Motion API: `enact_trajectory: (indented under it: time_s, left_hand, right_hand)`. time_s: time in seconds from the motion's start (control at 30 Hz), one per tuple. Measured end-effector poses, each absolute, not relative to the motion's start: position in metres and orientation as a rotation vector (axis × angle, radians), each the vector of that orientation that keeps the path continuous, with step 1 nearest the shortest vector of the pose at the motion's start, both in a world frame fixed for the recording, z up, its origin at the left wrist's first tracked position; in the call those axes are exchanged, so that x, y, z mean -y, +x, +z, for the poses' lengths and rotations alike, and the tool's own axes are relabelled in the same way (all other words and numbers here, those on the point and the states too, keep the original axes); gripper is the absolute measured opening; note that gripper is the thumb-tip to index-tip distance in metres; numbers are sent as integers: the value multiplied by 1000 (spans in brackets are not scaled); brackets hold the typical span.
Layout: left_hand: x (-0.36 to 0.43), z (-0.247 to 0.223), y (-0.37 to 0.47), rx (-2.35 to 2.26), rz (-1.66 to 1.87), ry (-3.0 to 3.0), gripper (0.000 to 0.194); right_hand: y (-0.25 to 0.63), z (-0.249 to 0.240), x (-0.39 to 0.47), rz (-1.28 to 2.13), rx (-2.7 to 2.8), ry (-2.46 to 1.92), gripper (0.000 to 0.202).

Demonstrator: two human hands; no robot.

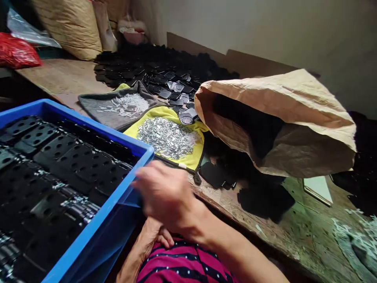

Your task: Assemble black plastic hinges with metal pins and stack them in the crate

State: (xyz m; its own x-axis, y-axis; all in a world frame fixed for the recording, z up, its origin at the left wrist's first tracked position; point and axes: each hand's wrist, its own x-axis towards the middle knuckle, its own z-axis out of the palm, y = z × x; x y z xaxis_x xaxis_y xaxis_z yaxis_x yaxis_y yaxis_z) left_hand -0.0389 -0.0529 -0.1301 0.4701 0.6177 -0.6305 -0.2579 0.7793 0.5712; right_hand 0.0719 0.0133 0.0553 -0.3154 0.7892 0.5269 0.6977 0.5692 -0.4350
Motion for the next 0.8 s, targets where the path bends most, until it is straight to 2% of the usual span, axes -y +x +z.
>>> enact_trajectory:
  time_s: [0.07,0.13,0.23,0.3,0.47,0.53,0.6,0.63,0.8]
  left_hand:
    - [50,-116,-31,-1064,463,590,32]
    - [46,-95,-18,-1139,398,804,29]
    - [39,-62,5,-1085,366,939,25]
    - [35,-44,20,-1099,423,1066,23]
    - [12,-23,45,-1079,982,1898,11]
    - [-2,-18,55,-988,1121,2215,29]
    - [-14,-11,64,-955,1054,2428,45]
    - [-20,-7,68,-961,951,2491,46]
    - [-34,11,80,-780,372,2261,16]
  right_hand:
    - [122,36,2,86,1837,-1412,16]
    - [164,17,13,-71,1772,-1693,7]
    - [200,-4,22,-164,1874,-2000,35]
    - [207,-13,24,-175,1913,-2034,41]
    - [210,-21,21,-129,1876,-1880,34]
    - [214,-19,19,-30,1886,-1716,35]
    - [218,-11,19,86,1910,-1507,39]
    - [220,-6,20,138,1920,-1405,39]
    - [228,34,24,407,2079,-1048,23]
